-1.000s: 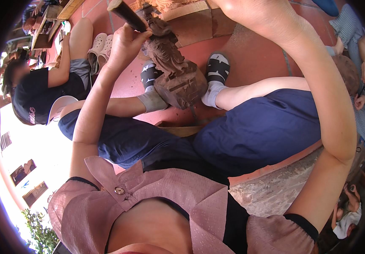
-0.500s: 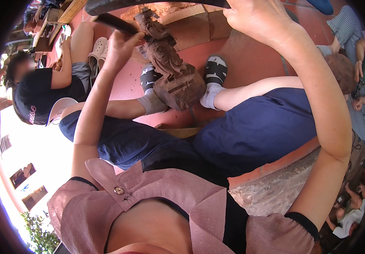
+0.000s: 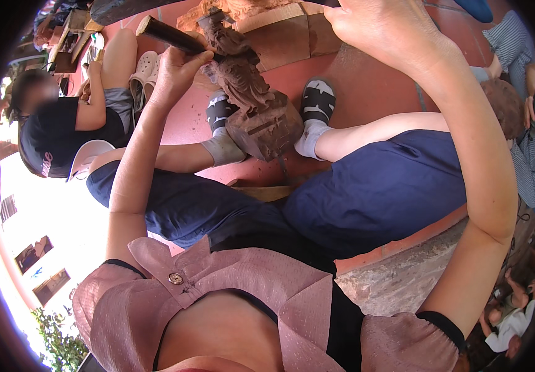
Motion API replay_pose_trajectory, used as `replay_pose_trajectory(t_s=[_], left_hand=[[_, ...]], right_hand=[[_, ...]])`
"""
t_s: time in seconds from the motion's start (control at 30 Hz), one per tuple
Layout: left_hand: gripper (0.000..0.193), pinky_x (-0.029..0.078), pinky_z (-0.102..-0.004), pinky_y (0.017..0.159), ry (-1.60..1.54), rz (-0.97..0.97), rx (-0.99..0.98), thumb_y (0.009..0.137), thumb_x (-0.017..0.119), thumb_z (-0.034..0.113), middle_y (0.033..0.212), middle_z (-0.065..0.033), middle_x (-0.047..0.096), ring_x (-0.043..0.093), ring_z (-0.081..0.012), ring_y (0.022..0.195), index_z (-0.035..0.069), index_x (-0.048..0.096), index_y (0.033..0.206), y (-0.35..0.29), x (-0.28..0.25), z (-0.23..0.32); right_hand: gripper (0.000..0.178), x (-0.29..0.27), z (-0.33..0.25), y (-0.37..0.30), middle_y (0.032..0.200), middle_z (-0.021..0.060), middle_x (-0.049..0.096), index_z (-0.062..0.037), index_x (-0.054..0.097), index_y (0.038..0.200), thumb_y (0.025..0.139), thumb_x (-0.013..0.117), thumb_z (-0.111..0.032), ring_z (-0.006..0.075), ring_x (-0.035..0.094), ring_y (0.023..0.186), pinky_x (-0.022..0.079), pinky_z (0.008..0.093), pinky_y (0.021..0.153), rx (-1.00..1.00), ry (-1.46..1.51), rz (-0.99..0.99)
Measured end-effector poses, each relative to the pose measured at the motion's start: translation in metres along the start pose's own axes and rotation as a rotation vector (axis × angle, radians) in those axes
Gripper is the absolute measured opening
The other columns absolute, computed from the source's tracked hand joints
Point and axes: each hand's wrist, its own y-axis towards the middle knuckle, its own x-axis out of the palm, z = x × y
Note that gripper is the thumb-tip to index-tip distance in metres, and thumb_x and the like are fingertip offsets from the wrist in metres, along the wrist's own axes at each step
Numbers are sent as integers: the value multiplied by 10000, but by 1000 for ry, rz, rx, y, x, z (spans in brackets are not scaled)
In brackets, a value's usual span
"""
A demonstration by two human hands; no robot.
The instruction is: The person is carving a wooden sculpture using a chisel and mallet. They repeatedly strike the chisel to shape the wood, occasionally adjusting their grip and the position of the sculpture.
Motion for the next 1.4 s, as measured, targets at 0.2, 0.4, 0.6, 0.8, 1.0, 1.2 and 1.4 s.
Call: replay_pose_trajectory(t_s=[0.2,0.4,0.6,0.8,1.0,1.2,1.4], left_hand=[[189,511,-262,825,-6,23,0,852,671,1,925,-55,668,625,-108,902,-12,591,1022,-1,2,0],[182,500,-251,790,133,31,249,850,666,-11,899,-38,657,610,-98,857,-15,595,1017,-5,9,3],[204,505,-247,750,130,36,148,840,686,4,869,-32,662,612,-92,825,-21,600,1024,-4,7,5],[194,507,-249,735,102,64,81,835,700,23,852,-39,672,616,-81,809,-25,616,1003,-2,7,10],[209,509,-250,747,89,34,58,836,704,36,870,-46,681,623,-82,821,-33,618,1013,0,6,12],[216,501,-247,740,76,63,136,831,714,47,856,-39,668,608,-78,819,-31,616,1007,-2,8,5],[178,507,-255,779,224,18,83,836,688,-4,897,-44,657,615,-97,858,-14,603,992,-11,9,15]], right_hand=[[556,9,8,1,1111,189,612,-41,467,1245,727,659,23,375,628,989,520,401,839,-63,77,118],[543,13,8,5,1061,199,616,-41,492,1225,712,662,21,379,633,950,523,397,801,-109,201,180],[562,2,-6,1,944,181,602,-72,484,1218,684,592,67,383,625,830,519,437,713,-68,-110,-29],[561,-6,-8,8,970,206,606,-63,456,1241,707,589,48,400,625,872,521,446,732,-41,-90,-142],[555,2,-14,12,878,192,586,-60,455,1255,724,551,72,381,616,805,509,450,689,-73,-30,-36],[597,1,-14,11,892,187,595,-65,463,1270,699,555,82,374,621,810,517,443,693,-97,5,-31],[631,-5,-17,11,1022,204,618,-75,459,1277,678,568,90,385,634,911,533,427,769,-67,-87,-154]])
